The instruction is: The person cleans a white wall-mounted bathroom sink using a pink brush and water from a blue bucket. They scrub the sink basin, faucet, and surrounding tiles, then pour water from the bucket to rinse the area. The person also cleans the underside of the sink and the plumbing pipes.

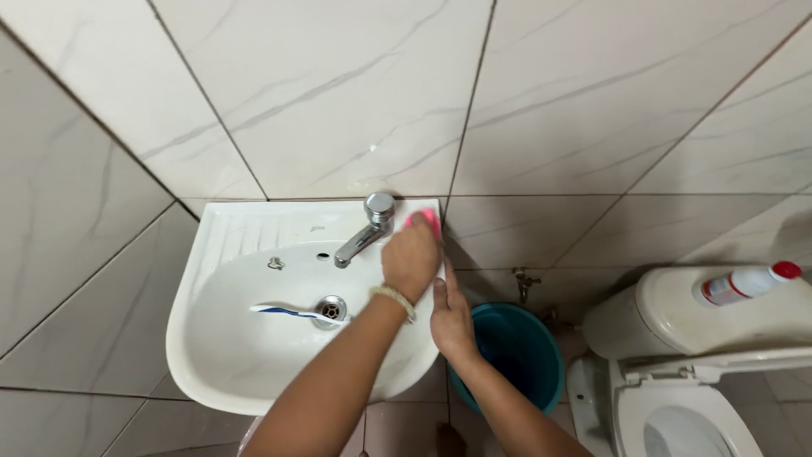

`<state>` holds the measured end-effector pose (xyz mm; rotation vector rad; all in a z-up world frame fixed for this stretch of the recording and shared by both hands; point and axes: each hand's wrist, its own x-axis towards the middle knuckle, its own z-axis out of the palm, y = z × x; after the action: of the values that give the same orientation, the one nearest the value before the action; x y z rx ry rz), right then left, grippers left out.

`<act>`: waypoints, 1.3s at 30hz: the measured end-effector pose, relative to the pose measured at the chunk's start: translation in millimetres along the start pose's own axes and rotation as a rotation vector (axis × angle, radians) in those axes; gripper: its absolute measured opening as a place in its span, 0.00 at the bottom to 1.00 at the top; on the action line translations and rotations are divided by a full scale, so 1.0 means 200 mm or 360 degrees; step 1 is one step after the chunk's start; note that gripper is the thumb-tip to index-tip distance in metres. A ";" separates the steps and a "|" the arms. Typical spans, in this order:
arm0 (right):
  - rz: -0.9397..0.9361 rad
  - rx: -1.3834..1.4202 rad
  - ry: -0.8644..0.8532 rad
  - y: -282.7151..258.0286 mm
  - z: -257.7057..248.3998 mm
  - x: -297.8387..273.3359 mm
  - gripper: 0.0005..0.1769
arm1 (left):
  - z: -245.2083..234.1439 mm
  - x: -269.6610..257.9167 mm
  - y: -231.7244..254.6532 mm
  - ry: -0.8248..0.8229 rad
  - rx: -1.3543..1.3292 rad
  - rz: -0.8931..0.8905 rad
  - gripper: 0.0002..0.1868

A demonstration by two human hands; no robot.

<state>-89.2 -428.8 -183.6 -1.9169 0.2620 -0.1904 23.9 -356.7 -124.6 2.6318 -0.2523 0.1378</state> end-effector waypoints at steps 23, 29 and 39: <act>0.0050 0.0409 0.0149 0.10 0.04 0.01 0.31 | -0.19 -0.35 -0.01 -0.0263 -0.0320 -0.0016 0.32; 0.0185 0.0431 0.0121 0.06 0.03 0.00 0.32 | -0.23 -0.65 -0.35 -0.0692 -0.0408 0.0151 0.30; 0.0190 -0.0043 0.0091 -0.14 0.00 -0.01 0.32 | 0.02 -0.55 -0.59 -0.1188 -0.0410 -0.0051 0.40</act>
<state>-89.6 -418.8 -157.0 -1.9177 0.4180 -0.1633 -59.8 -239.1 -197.9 2.3168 -0.4366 -0.8416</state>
